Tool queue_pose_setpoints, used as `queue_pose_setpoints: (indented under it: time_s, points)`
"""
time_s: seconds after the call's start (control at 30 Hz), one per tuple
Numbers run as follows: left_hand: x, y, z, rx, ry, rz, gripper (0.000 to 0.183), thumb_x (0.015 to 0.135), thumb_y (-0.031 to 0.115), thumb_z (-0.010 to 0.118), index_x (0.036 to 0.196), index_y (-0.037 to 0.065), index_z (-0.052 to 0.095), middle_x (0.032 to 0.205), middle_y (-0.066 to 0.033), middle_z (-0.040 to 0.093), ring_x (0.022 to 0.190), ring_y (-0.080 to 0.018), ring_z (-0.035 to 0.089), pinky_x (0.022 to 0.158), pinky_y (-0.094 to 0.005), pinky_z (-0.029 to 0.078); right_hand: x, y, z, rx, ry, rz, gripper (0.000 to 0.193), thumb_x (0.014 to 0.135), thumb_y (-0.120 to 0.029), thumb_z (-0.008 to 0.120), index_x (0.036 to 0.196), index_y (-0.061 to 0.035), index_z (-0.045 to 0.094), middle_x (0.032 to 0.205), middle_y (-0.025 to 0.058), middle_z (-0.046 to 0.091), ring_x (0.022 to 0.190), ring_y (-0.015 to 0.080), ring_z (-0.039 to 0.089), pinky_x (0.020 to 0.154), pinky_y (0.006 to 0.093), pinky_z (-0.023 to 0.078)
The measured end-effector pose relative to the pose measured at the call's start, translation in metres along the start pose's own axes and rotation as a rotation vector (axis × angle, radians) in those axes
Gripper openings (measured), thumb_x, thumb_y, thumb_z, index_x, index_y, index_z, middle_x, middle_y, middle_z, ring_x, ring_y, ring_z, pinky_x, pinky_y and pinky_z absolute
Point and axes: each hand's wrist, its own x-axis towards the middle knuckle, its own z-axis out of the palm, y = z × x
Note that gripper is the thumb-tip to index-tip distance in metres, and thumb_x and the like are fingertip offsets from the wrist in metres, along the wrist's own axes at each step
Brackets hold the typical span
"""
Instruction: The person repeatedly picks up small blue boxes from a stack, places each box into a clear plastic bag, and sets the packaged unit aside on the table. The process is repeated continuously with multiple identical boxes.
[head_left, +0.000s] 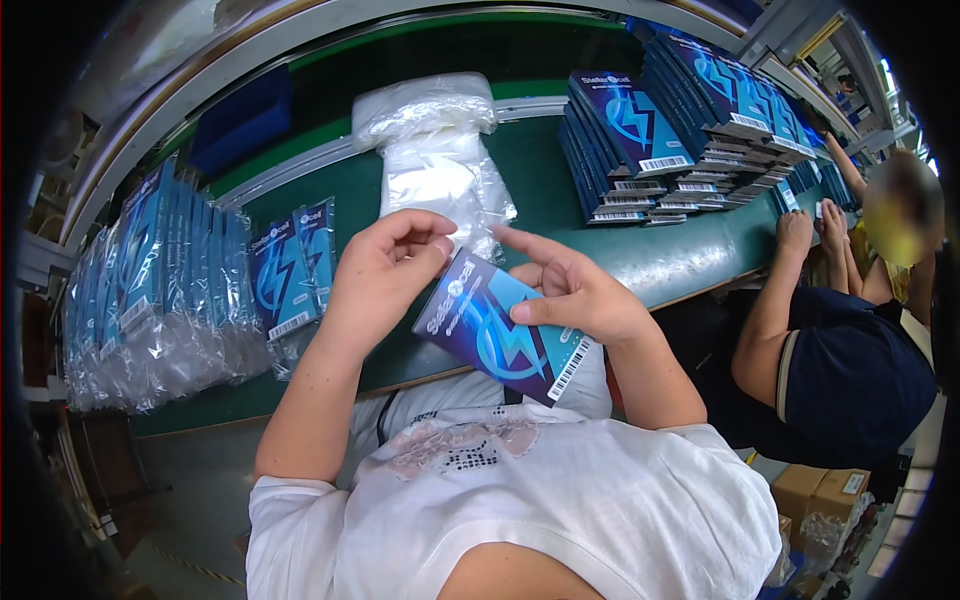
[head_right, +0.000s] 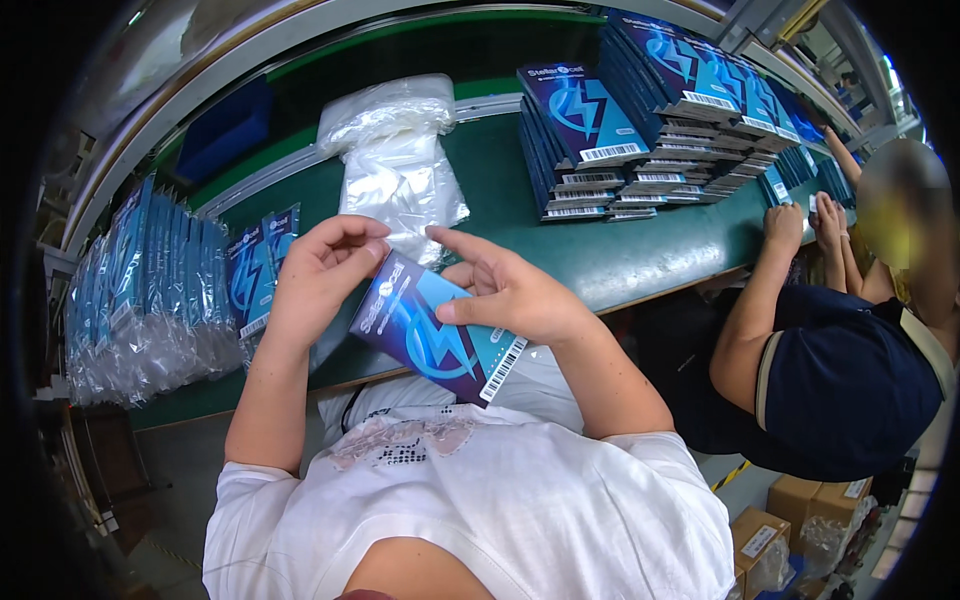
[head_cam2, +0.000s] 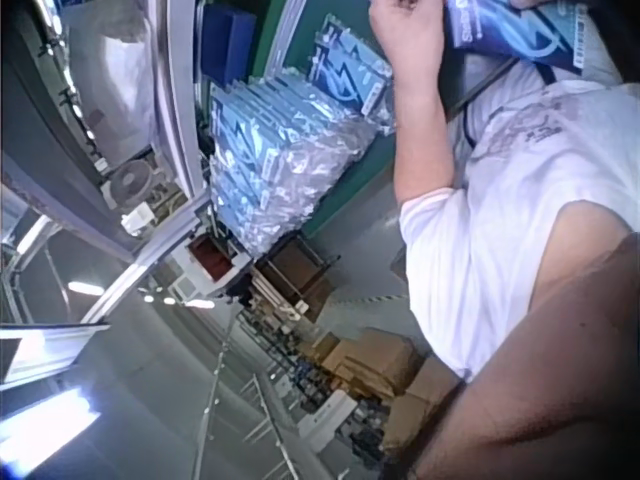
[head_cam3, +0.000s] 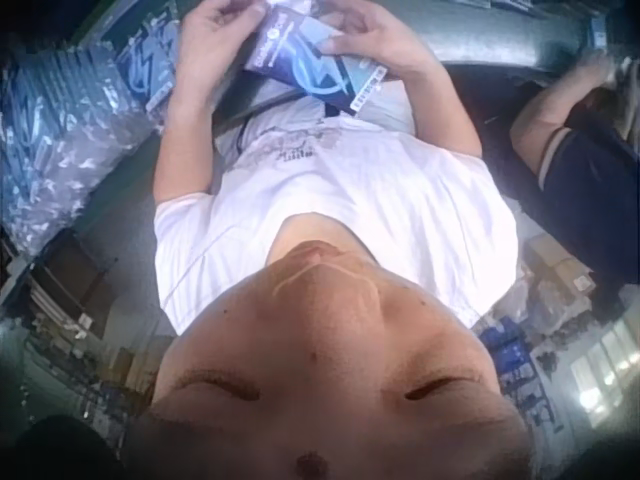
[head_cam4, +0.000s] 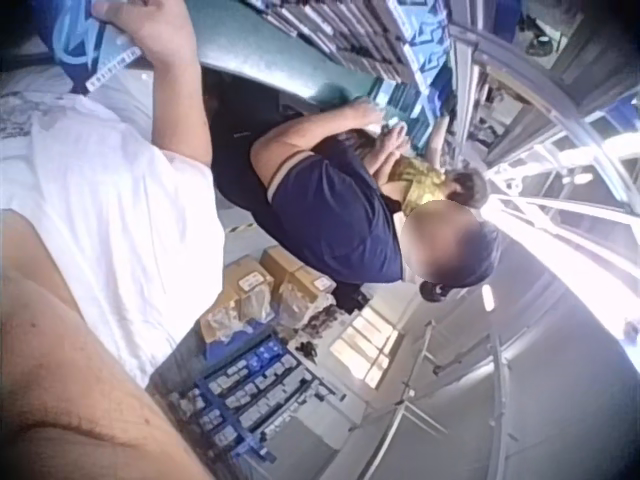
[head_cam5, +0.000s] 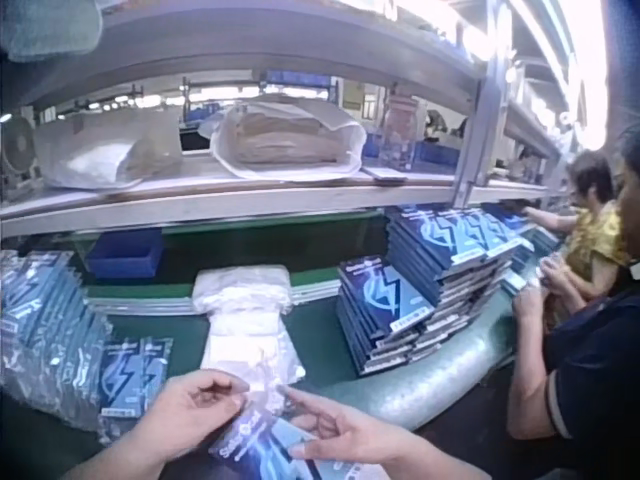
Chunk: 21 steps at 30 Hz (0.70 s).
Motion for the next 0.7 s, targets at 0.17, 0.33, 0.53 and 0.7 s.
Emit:
queue_pose_setpoints:
  time_s: [0.17,0.33,0.53,0.7]
  points:
    - [0.002,0.007,-0.015,0.469,-0.066,0.04,0.013,0.084,0.0,0.058,0.093,-0.002,0.066,0.087,-0.006,0.062,0.082,-0.0122,0.06,0.077,-0.0244,0.046,0.002,-0.006,0.008,-0.062,0.143,-0.13,0.065,0.084,-0.002,0.061,0.141,0.0049,0.031,0.133,0.0179,0.047,0.122,0.0213,0.047,0.102,0.0318,0.038]
    - [-0.006,0.016,-0.012,0.535,-0.066,0.03,0.021,0.083,0.001,0.057,0.103,-0.002,0.062,0.083,-0.008,0.061,0.075,-0.0142,0.06,0.07,-0.0269,0.048,0.007,0.015,0.014,-0.193,0.291,-0.292,0.062,0.089,-0.001,0.054,0.143,0.0045,0.024,0.139,0.0179,0.04,0.125,0.021,0.042,0.104,0.0309,0.033]
    - [-0.022,-0.008,0.02,0.695,0.09,0.5,0.029,0.081,0.001,0.057,0.11,0.003,0.056,0.09,-0.0159,0.058,0.079,-0.0335,0.059,0.069,-0.041,0.049,0.002,0.03,0.038,-0.259,0.65,-0.457,0.03,0.088,0.004,0.058,0.116,0.0058,0.048,0.108,0.0129,0.06,0.098,0.0136,0.058,0.085,0.026,0.047]
    - [-0.026,-0.008,0.022,0.191,0.083,0.361,0.032,0.083,0.01,0.066,0.11,0.002,0.05,0.086,-0.0083,0.057,0.074,-0.0182,0.058,0.067,-0.0311,0.049,-0.005,0.031,0.046,-0.182,0.845,-0.619,0.015,0.082,0.004,0.065,0.095,0.0023,0.057,0.093,0.0101,0.064,0.082,0.0111,0.06,0.075,0.0243,0.048]
